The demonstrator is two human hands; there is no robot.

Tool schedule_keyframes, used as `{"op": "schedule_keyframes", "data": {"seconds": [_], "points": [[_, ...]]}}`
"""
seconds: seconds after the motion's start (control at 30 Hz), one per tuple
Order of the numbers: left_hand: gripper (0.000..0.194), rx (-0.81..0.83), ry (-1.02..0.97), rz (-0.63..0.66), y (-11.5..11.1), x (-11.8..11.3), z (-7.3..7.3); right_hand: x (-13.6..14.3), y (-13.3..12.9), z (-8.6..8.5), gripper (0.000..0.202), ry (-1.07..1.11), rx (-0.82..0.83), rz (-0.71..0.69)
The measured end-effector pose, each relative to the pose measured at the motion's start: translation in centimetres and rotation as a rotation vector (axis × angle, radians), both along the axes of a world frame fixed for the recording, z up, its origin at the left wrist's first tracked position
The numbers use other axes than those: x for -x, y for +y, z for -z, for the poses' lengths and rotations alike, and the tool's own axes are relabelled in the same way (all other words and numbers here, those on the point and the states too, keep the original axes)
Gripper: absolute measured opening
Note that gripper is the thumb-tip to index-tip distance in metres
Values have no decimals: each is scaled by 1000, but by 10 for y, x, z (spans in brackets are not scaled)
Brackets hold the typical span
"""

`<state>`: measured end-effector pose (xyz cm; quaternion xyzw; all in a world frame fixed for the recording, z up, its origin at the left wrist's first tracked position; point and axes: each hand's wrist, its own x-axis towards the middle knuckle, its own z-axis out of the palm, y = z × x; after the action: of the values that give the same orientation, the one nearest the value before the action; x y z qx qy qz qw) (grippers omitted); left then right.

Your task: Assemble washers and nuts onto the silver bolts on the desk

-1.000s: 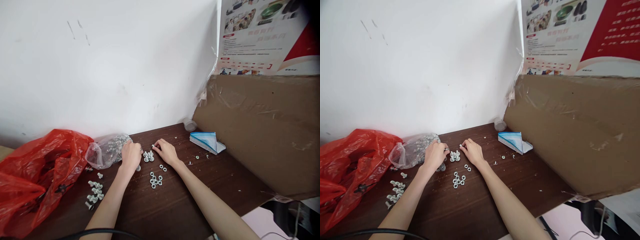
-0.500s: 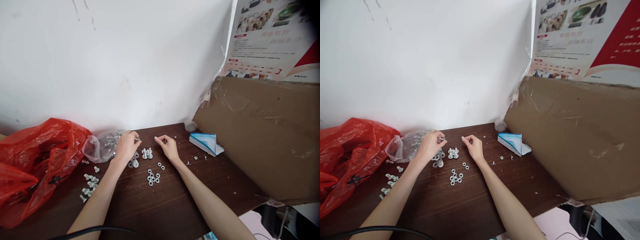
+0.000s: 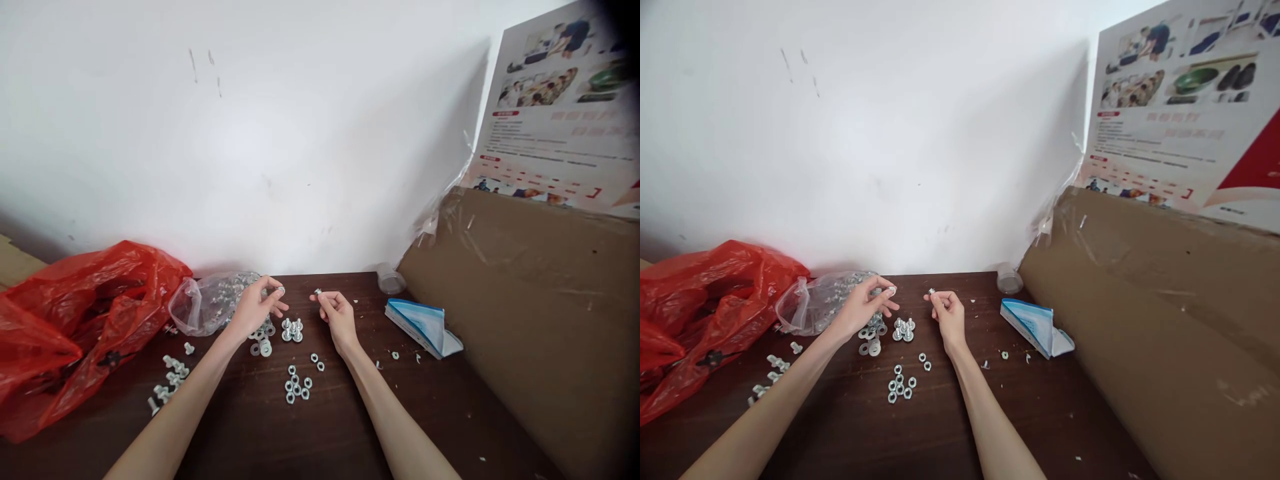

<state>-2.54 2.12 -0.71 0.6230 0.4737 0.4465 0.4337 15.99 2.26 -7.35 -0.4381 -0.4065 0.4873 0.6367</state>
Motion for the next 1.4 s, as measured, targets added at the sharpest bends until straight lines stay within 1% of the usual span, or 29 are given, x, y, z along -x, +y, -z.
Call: {"op": "schedule_keyframes", "data": {"seconds": [0.07, 0.13, 0.2, 0.27, 0.33, 0.4, 0.47, 0.57, 0.63, 0.73, 0.83, 0.93, 1.0, 1.07, 1.23, 1.3, 1.4], "points": [[27, 15, -69, -51, -2, -2, 3, -1, 2, 1, 36, 34, 9, -21], [28, 48, -82, -94, -6, -4, 8, -2, 2, 2, 35, 61, 16, -41], [29, 77, -106, -127, -12, -7, 13, -2, 3, 2, 34, 89, 28, -56], [32, 77, -176, -167, -19, -11, 17, -2, 2, 1, 34, 110, 41, -65], [34, 52, -274, -210, -26, -15, 19, -2, 2, 1, 34, 114, 44, -65], [34, 32, -318, -217, -32, -19, 22, -2, 2, 2, 33, 98, 43, -57], [32, -5, -287, -216, -35, -20, 26, -2, 1, 3, 32, 55, 36, -46], [25, -114, -199, -211, -37, -19, 36, -2, 0, 6, 29, -41, 8, -30], [22, -174, -212, -214, -35, -18, 45, -2, 0, 6, 27, -95, -11, -13], [22, -190, -264, -242, -34, -19, 54, 0, 0, 5, 25, -147, -37, 28], [21, -189, -304, -235, -34, -22, 54, 1, 1, 3, 27, -170, -59, 86], [24, -189, -376, -241, -35, -26, 52, 2, 3, 3, 29, -195, -78, 93], [33, -198, -434, -260, -36, -28, 50, 1, 3, 4, 29, -212, -80, 96], [40, -211, -446, -268, -37, -29, 50, 0, 2, 4, 29, -190, -67, 102], [37, -199, -389, -302, -40, -28, 49, 0, -2, 1, 29, -161, -99, 55], [36, -175, -375, -316, -41, -27, 48, 1, -6, 0, 28, -216, -122, 17], [36, -149, -379, -349, -40, -28, 47, 3, -11, -2, 26, -366, -152, -31]]}}
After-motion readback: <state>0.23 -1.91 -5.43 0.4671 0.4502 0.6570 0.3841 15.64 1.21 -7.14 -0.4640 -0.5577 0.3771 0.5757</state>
